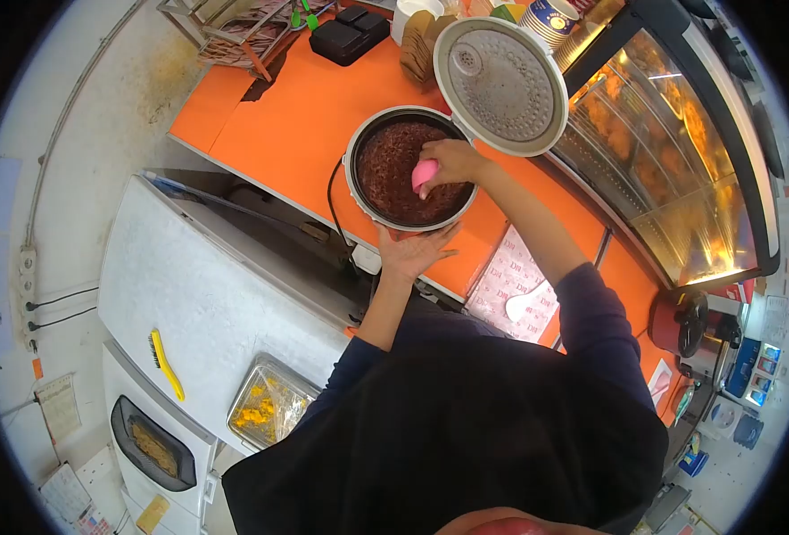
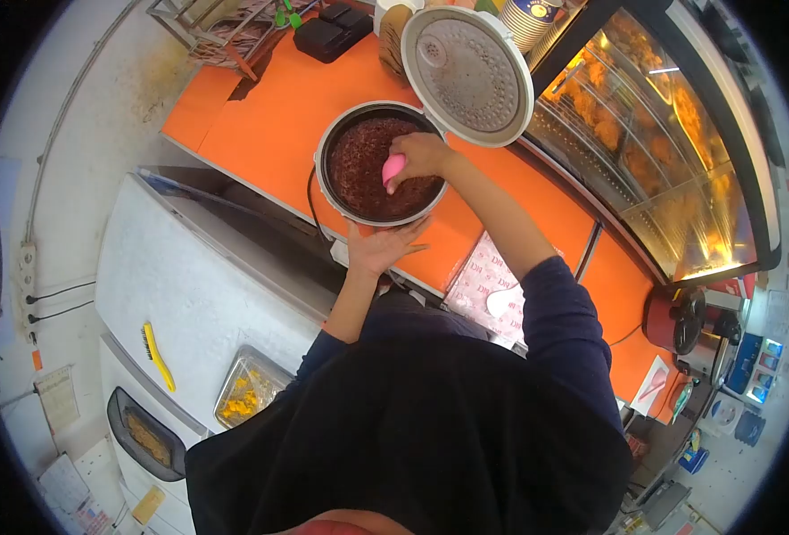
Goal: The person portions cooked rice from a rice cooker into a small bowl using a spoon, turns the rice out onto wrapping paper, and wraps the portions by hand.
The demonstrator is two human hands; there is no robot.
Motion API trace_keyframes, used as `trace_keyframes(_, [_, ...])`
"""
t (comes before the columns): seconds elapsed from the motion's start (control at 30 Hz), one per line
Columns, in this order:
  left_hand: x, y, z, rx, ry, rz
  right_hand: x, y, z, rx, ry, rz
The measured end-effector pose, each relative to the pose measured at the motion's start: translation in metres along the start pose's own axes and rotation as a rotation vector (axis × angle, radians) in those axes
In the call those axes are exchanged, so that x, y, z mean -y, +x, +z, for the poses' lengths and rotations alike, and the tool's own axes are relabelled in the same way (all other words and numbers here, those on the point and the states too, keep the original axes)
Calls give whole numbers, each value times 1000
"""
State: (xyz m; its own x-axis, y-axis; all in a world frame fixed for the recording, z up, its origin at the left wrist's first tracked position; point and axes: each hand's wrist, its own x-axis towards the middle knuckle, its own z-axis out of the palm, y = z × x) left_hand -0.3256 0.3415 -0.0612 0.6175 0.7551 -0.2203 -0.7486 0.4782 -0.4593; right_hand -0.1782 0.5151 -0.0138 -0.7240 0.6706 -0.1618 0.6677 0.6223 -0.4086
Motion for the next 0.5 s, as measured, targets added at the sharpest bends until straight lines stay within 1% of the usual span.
trace_keyframes(0.1, [-2,4,0,-12,-13,31,10,-6,16,-7,51,21])
trace_keyframes(0.17, [-2,5,-2,-30,-23,47,16,-9,22,30,104,73])
trace_keyframes(0.3, [-3,6,1,-26,-62,38,11,-6,37,-23,136,29])
trace_keyframes(0.37, [-2,5,1,-13,-62,37,5,-2,39,109,201,84])
trace_keyframes(0.4, [-3,5,1,-9,-80,27,2,1,38,102,200,80])
trace_keyframes(0.47, [-5,5,-3,-6,-86,20,-5,9,33,290,371,124])
trace_keyframes(0.5, [-4,7,-5,74,-18,12,-5,14,29,281,370,118])
